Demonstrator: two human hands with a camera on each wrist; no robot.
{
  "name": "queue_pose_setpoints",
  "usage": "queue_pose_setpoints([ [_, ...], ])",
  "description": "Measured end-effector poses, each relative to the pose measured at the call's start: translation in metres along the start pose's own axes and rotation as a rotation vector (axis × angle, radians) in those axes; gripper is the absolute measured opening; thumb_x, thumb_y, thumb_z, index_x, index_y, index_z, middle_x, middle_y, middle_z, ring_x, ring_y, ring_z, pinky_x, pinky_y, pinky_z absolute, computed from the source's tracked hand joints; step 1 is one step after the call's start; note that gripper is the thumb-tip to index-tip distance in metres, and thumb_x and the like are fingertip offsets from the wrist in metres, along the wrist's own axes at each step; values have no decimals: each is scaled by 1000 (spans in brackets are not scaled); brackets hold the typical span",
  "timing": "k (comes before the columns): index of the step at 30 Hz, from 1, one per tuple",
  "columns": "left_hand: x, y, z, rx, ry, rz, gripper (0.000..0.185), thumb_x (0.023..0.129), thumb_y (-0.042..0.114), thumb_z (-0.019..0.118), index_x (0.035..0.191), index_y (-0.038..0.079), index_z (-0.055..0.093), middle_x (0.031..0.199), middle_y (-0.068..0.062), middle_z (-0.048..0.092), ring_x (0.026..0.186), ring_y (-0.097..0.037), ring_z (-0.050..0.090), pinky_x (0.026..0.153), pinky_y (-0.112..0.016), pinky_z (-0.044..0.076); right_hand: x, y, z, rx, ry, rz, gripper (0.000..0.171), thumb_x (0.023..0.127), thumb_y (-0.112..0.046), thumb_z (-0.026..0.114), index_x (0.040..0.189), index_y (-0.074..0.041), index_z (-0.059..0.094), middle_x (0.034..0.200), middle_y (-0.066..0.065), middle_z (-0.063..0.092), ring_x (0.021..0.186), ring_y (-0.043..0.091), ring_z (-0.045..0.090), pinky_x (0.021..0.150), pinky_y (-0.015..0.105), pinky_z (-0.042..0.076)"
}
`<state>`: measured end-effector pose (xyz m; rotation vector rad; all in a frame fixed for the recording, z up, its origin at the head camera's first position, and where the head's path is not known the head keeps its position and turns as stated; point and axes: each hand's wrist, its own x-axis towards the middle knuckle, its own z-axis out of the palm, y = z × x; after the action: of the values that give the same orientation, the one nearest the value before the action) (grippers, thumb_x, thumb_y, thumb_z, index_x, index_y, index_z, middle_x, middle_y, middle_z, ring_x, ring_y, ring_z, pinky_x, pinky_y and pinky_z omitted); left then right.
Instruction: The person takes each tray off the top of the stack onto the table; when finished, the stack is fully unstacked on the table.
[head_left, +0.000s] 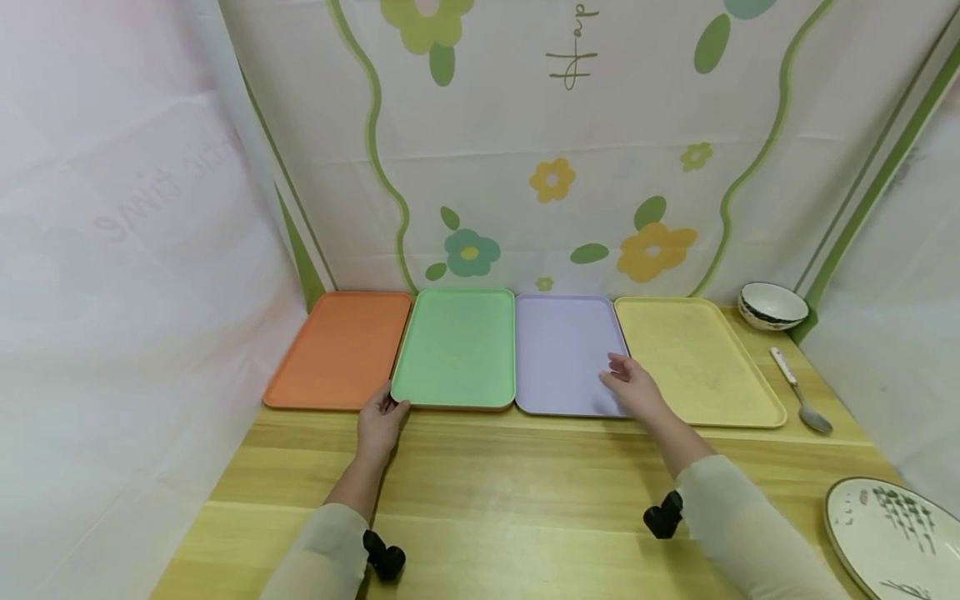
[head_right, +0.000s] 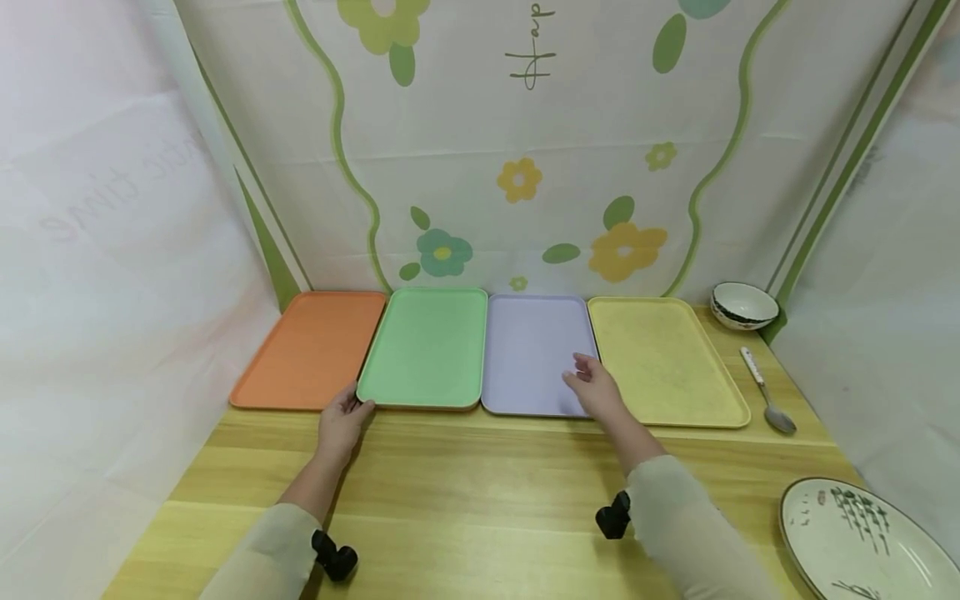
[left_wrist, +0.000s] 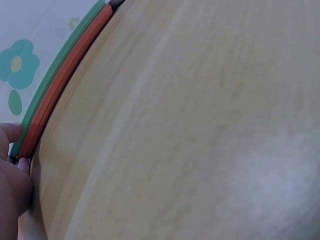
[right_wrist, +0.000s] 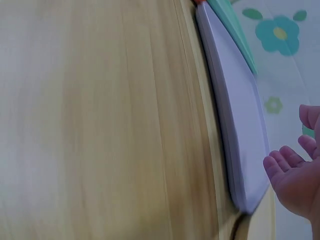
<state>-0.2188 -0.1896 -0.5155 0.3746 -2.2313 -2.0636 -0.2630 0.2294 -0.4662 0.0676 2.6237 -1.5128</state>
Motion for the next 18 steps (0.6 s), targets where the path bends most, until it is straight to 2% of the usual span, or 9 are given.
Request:
queue_pose_setpoints([
  [9,-6,0,1,-33,13,69,69,97,16,63,152,-4,26,157,-30,23,146,-43,23,120,-45,30,4,-24,51,6,-41,-28,54,101,-19,53,147,4,36,148,29,41,135,44,43,114,53,38],
  [14,-2,1,1,-15,-1,3,66,98,7,59,153,-3,24,159,-25,22,148,-39,23,121,-46,28,5,-33,77,21,-73,-16,54,100,-20,54,147,1,38,146,26,44,134,42,45,112,52,41],
  [18,-1,0,1,-14,-5,-8,66,98,4,57,153,-3,23,160,-25,21,149,-38,22,121,-46,28,4,-38,94,10,-86,-37,52,100,-19,55,145,3,41,143,26,48,131,42,48,109,52,44],
])
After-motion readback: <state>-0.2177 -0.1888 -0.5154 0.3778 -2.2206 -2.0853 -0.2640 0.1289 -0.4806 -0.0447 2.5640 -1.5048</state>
